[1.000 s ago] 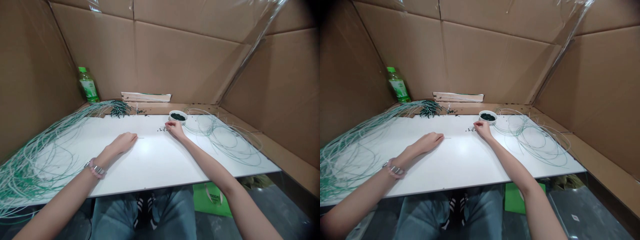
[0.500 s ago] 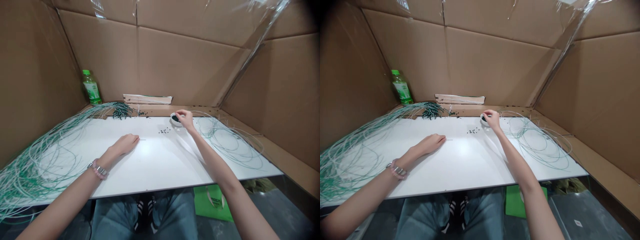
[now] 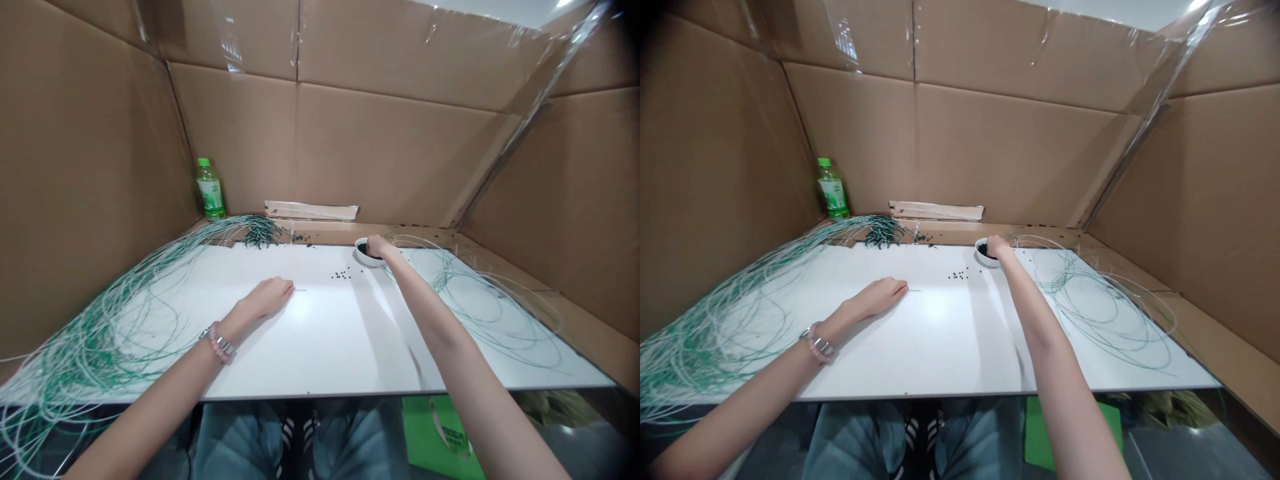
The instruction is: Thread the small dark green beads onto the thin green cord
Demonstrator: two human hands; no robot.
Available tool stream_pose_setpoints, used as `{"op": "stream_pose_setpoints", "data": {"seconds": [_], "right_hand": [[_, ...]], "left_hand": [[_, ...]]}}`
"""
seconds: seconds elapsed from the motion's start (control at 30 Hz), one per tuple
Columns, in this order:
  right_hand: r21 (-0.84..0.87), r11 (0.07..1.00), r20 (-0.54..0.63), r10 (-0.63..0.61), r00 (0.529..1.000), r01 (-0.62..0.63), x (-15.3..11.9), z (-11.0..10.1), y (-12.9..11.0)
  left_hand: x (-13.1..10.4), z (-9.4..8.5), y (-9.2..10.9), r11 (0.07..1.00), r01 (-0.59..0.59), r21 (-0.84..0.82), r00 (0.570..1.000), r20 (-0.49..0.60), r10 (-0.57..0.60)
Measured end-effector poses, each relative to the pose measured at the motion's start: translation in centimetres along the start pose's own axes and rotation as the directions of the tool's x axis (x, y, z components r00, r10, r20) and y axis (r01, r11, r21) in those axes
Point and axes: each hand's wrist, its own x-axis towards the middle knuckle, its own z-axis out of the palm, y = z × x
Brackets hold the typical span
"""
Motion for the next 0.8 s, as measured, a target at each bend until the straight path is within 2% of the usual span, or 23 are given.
{"op": "stream_pose_setpoints", "data": {"seconds": [0.23, 0.53, 0.67, 0.8], "right_hand": [[-0.033, 0.999, 0.029, -0.023, 0.999, 0.024, 0.1, 0.2, 0.2], [0.012, 1.000, -0.063, -0.025, 0.998, 0.026, -0.1, 1.1, -0.1], [0.088, 0.995, -0.118, -0.035, 0.992, 0.045, -0.8, 0.6, 0.2], [0.197, 0.973, -0.221, -0.077, 0.972, 0.122, -2.0, 0.1, 0.2]], "left_hand": [[0.0, -0.2, 0.3, 1.000, 0.005, 0.001, 1.000, 0.004, -0.005], [-0.2, -0.4, 0.5, 1.000, 0.003, 0.001, 1.000, -0.002, -0.003], [0.0, -0.2, 0.2, 1.000, 0.001, -0.001, 1.000, -0.001, -0.001], [0.1, -0.1, 0.1, 1.000, 0.008, -0.001, 1.000, 0.003, -0.008]]}}
